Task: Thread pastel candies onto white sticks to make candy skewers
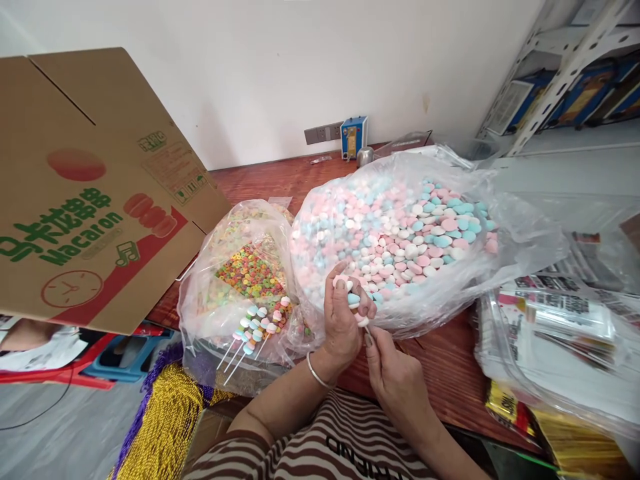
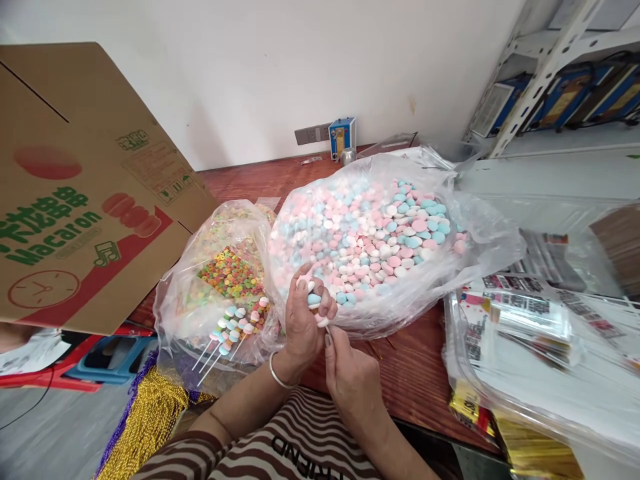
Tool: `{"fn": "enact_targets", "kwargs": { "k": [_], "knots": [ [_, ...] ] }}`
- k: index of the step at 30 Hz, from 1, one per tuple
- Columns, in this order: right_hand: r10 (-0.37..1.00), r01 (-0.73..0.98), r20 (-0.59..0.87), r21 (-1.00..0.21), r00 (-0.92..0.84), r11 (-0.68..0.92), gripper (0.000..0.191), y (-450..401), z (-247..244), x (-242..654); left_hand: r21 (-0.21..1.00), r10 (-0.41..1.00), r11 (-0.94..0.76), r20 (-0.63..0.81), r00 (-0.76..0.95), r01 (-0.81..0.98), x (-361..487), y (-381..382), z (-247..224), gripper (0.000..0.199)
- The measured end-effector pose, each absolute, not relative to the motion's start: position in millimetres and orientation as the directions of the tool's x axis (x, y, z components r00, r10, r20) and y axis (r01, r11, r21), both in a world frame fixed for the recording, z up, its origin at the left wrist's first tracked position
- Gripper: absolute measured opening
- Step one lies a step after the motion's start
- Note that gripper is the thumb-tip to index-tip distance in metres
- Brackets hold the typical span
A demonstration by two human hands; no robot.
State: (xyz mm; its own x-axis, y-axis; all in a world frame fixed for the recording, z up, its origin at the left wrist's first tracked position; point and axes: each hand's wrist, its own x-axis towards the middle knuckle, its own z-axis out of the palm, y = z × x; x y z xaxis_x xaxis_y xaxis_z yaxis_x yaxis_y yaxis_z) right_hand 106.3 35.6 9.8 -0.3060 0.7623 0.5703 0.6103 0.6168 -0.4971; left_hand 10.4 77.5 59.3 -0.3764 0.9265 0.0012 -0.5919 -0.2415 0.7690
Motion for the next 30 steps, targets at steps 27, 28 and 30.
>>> {"fn": "enact_targets", "kwargs": {
  "k": [27, 28, 30],
  "knots": [
    [0.81, 0.387, 0.305, -0.758, -0.501, 0.525, 0.02, 29.1, 54.4, 166.9, 0.765, 0.625, 0.277, 0.316, -0.713, 0.582, -205.9, 9.9, 40.6, 0.039],
    [0.852, 0.429, 0.317, -0.758, -0.417, 0.492, 0.02, 25.7, 64.0, 189.1, 0.647, 0.636, 0.413, 0.299, -0.711, 0.641, -222.7, 6.4, 35.5, 0.038],
    [0.924, 0.582, 0.364, -0.73, -0.114, 0.359, 0.022, 22.3, 82.2, 234.0, 0.431, 0.7, 0.592, 0.145, -0.699, 0.681, -250.6, 5.1, 20.3, 0.03]
  ]
}}
